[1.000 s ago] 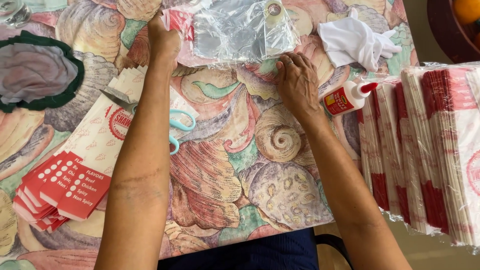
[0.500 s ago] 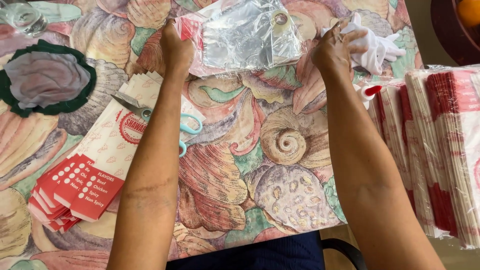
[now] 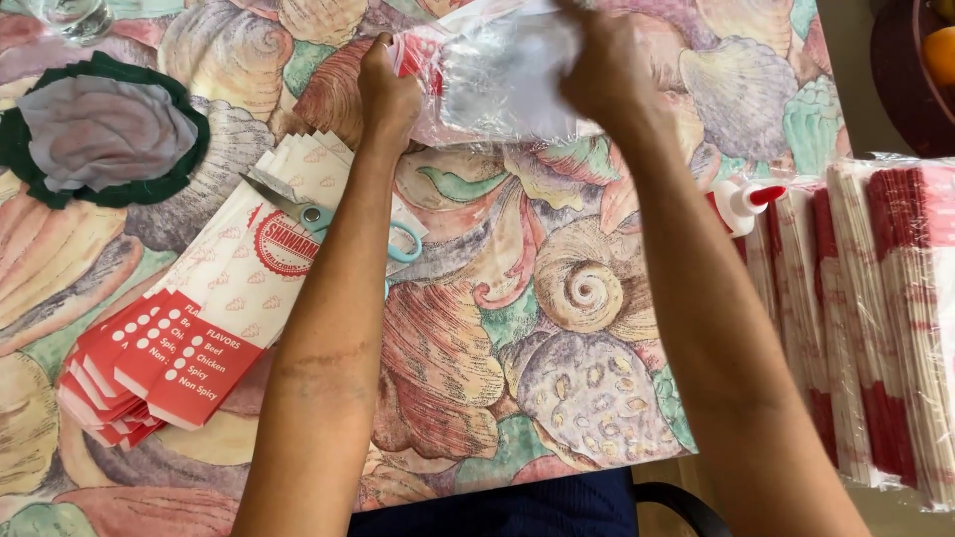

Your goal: Sorting and stacking printed paper food wrappers on a table to organize them for packaging.

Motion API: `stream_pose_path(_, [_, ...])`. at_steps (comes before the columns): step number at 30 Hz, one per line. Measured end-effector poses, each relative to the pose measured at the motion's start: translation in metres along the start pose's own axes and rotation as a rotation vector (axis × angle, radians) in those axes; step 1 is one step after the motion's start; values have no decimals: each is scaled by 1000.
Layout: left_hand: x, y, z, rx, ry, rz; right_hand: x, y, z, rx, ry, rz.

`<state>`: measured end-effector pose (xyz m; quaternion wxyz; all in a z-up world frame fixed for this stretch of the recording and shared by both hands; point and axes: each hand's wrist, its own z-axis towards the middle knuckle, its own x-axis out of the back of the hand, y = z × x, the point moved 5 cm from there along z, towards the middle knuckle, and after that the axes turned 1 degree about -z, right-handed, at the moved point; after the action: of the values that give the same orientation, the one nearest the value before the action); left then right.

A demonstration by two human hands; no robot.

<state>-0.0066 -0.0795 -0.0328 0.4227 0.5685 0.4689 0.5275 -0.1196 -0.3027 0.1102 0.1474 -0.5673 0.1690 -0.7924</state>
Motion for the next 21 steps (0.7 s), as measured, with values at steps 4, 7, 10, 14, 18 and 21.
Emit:
stream_pose_path(4, [-1,-12,8,-19,85,41,-41,20,4,-45,-79,-100])
stream_pose_path(7, [10,-8,16,-39,69,12,-54,109,4,-475,65,-120])
stream_pose_path(10, [29,-3,23,-20,43,53,-71,137,-10,-645,-63,-5])
stream_pose_path(14, [43,-5,18,3,12,17,-87,129,-4,-695,-123,57])
stream_pose_path(18, [44,-12,23,56,16,51,-86,122,-2,-770,-131,82])
stream_pose_path(21, [43,-19,27,63,13,45,-80,114,-3,-821,-158,149])
